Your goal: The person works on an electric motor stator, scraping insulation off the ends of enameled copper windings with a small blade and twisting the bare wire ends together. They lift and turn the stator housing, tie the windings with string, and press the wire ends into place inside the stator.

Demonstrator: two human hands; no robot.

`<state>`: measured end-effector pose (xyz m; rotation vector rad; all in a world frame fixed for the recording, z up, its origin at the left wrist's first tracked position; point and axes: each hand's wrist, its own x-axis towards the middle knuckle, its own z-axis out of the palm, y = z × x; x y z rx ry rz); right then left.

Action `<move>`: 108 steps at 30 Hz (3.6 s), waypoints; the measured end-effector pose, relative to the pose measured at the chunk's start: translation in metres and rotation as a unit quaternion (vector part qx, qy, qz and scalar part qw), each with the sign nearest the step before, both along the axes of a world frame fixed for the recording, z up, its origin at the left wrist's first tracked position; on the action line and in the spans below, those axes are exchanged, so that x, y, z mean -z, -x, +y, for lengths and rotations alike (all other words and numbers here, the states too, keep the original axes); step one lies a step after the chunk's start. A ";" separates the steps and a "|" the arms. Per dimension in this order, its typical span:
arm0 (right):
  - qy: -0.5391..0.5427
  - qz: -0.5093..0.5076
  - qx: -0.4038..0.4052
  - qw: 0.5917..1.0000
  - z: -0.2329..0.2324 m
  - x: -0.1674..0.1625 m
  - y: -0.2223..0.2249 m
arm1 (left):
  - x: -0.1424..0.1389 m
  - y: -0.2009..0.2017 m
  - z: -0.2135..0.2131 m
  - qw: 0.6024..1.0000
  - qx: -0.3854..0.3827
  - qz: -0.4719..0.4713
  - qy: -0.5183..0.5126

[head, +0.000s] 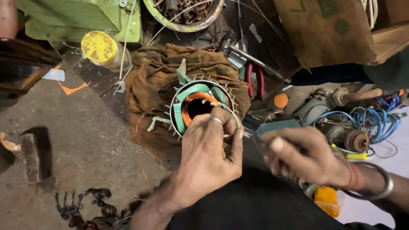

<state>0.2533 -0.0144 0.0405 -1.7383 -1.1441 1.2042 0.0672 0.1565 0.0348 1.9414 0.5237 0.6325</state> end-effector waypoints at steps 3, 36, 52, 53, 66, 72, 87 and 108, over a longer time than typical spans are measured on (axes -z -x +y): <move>-0.227 -0.390 -0.146 0.881 0.008 -0.010 -0.013 | 0.001 0.000 -0.001 1.000 0.002 0.009 0.004; 0.016 0.030 0.056 0.998 0.011 0.007 0.004 | -0.002 0.002 0.007 0.999 0.027 -0.027 0.019; 0.040 0.094 0.098 0.990 0.009 0.024 0.015 | -0.002 0.003 0.005 0.999 0.026 -0.014 0.012; 0.017 0.039 0.075 0.996 0.006 0.019 0.011 | -0.002 0.002 0.006 0.999 0.024 -0.018 0.014; -0.114 -0.169 -0.015 0.979 0.023 0.017 0.011 | -0.002 0.003 0.004 1.000 0.014 0.003 0.012; 0.011 0.023 0.051 0.998 0.016 0.003 0.007 | -0.001 0.003 0.006 0.999 0.023 -0.029 0.004; 0.038 0.095 0.091 0.991 0.011 0.015 0.016 | 0.001 0.002 0.004 0.999 0.014 -0.041 -0.013; 0.056 0.184 0.077 0.978 0.012 0.015 0.008 | 0.000 0.004 0.007 0.999 0.034 -0.037 0.010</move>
